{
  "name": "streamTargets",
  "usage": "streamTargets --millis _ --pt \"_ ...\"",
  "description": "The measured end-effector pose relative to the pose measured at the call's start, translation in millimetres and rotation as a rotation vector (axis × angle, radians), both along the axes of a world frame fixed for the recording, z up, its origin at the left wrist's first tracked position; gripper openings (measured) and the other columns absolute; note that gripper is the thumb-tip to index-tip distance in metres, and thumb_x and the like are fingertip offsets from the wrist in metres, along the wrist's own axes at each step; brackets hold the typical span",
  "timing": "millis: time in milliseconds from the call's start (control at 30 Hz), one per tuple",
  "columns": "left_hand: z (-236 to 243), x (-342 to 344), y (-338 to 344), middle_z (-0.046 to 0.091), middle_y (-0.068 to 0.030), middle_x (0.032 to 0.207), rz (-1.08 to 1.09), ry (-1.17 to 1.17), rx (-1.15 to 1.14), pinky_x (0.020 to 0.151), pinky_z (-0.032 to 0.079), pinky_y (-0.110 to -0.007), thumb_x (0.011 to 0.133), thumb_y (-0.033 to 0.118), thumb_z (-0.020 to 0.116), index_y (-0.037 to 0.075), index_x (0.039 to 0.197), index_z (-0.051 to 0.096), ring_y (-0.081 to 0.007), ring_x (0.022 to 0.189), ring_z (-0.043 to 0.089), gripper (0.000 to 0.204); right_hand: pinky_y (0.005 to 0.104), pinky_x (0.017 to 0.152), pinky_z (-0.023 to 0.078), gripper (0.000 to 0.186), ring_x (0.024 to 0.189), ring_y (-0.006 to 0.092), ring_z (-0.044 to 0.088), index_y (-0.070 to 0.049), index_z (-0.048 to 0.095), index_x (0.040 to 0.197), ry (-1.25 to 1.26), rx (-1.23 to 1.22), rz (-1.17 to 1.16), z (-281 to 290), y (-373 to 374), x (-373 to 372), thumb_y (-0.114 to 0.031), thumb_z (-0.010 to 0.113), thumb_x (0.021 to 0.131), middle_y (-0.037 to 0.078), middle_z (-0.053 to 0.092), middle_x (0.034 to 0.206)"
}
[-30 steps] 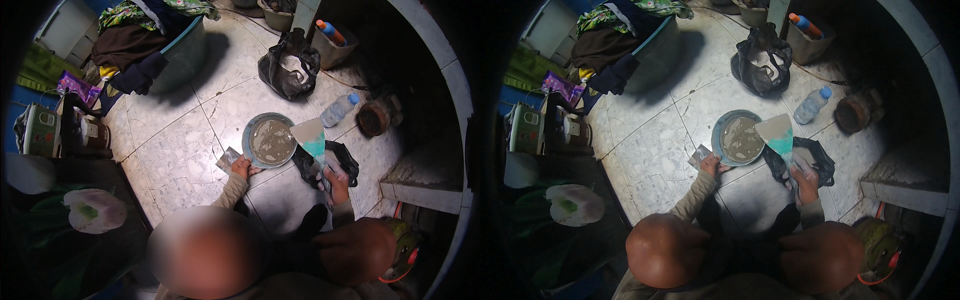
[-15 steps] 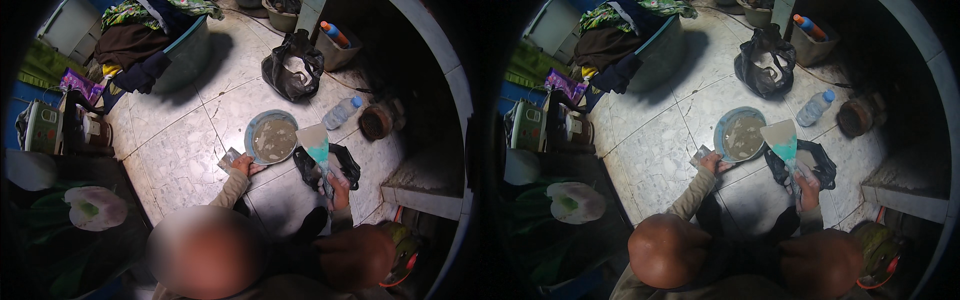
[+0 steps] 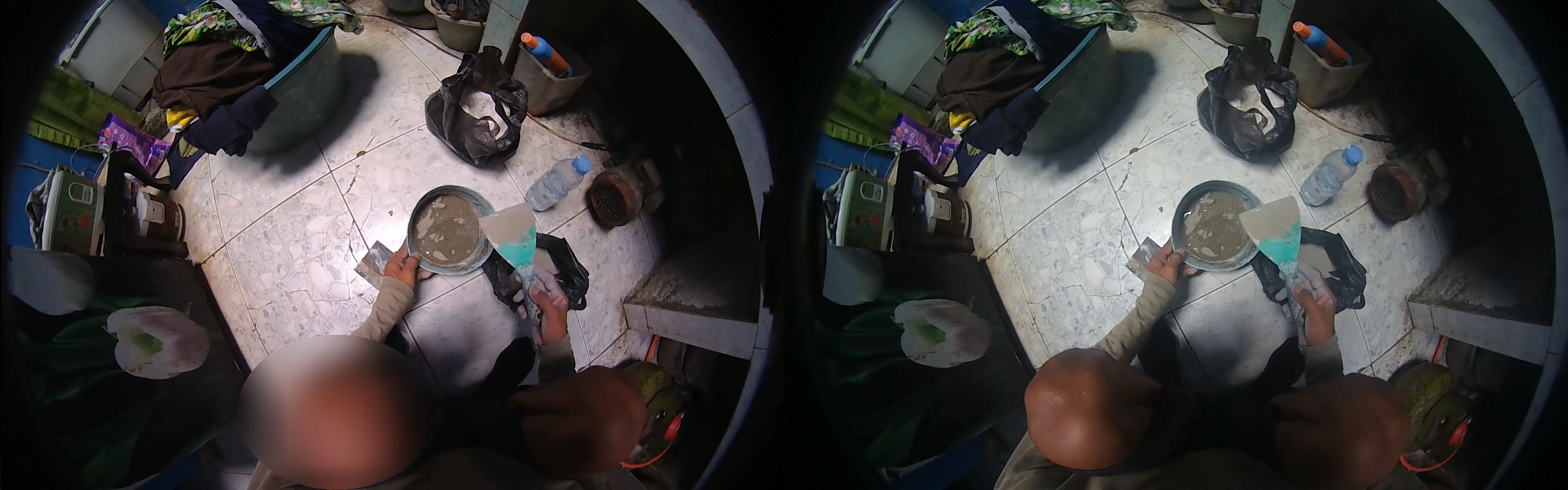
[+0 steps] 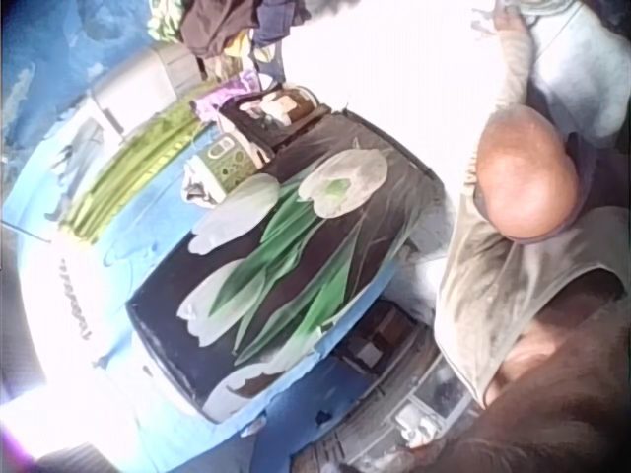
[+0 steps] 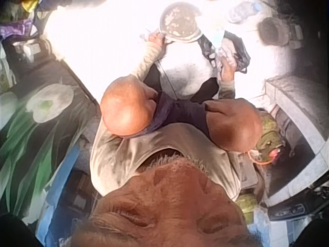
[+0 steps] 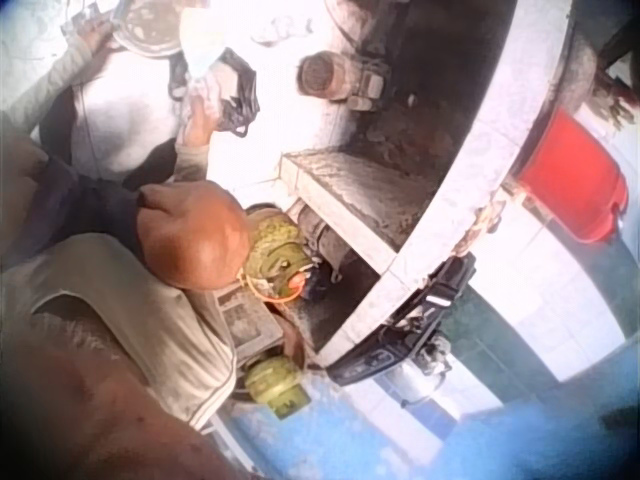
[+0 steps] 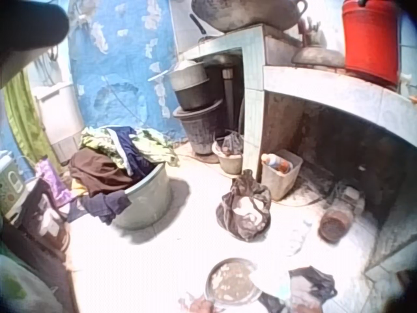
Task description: The person mixes a white powder with water in a metal bowl using a plastic scraper, then applies the resulting paste to a blue wall with peeling paint using a putty knife. The person works on the wall above a gas stove in a kitchen.
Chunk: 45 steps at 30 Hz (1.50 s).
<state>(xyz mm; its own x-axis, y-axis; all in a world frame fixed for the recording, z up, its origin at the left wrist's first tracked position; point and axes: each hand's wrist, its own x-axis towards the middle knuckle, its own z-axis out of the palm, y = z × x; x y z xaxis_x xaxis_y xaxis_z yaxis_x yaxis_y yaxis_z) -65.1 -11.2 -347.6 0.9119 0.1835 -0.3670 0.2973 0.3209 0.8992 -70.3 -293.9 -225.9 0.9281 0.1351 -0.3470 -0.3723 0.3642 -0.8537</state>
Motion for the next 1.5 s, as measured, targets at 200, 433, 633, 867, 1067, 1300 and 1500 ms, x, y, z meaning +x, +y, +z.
streamTargets --millis 200,433,633,867,1067,1300,1500 --pt "-3 6 -1 0.064 -0.014 0.108 0.014 0.143 -0.05 0.067 0.061 -0.028 0.093 0.006 0.047 -0.001 0.134 0.046 -0.0196 0.082 0.067 0.042 0.0235 0.049 0.043 0.044 0.068 0.0136 0.06 0.002 0.049 0.128 0.027 -0.053 -0.009 2 1 -1 -0.008 0.059 0.087 0.012 0.062 0.105" --pt "-8 3 2 0.061 -0.015 0.103 -0.011 0.18 -0.131 0.058 0.059 -0.029 0.093 0.015 0.055 0.0 0.131 0.044 -0.0193 0.071 0.066 0.042 0.0223 0.048 0.041 0.042 0.064 0.0124 0.058 0.003 0.049 0.127 -0.126 -0.075 0.111 37 4 31 -0.004 0.056 0.086 0.013 0.06 0.102" --pt "4 9 12 0.055 -0.0117 0.095 0.121 0.017 0.38 0.046 0.047 -0.028 0.091 0.023 0.062 0.005 0.132 0.042 -0.0157 0.061 0.061 0.049 0.0194 0.05 0.04 0.046 0.072 0.0088 0.058 0.005 0.046 0.129 -0.182 -0.221 0.05 86 17 93 -0.009 0.058 0.087 0.011 0.061 0.111" --pt "8 0 24 0.059 -0.0115 0.097 0.136 -0.001 0.186 0.05 0.048 -0.026 0.095 0.018 0.055 0.002 0.126 0.047 -0.0128 0.066 0.061 0.037 0.0189 0.047 0.039 0.046 0.068 0.0088 0.058 0.005 0.047 0.129 -0.182 -0.196 0.065 75 30 113 -0.01 0.059 0.087 0.009 0.062 0.103" --pt "4 -10 33 0.059 -0.0108 0.097 0.116 0.043 0.182 0.051 0.049 -0.025 0.096 0.017 0.053 0.0 0.124 0.05 -0.0123 0.067 0.062 0.033 0.0198 0.047 0.039 0.045 0.068 0.0095 0.058 0.006 0.046 0.129 -0.153 -0.189 0.079 68 39 106 -0.008 0.058 0.087 0.01 0.062 0.101" --pt "-1 -14 32 0.06 -0.0103 0.098 0.093 0.026 0.258 0.052 0.05 -0.024 0.095 0.014 0.052 0.001 0.121 0.051 -0.012 0.065 0.062 0.029 0.0246 0.065 0.047 0.047 0.079 0.0151 0.061 0.007 0.046 0.129 -0.288 -0.334 0.068 56 36 89 -0.006 0.059 0.086 0.014 0.061 0.109" --pt "0 -19 33 0.06 -0.0087 0.083 0.101 0.033 0.065 0.048 0.047 -0.025 0.095 0.01 0.05 0.0 0.119 0.046 -0.0118 0.057 0.057 0.027 0.0415 0.087 0.047 0.05 0.099 0.0377 0.057 0.007 0.046 0.131 -0.937 -1.031 0.059 20 33 40 -0.007 0.059 0.085 0.026 0.053 0.116"
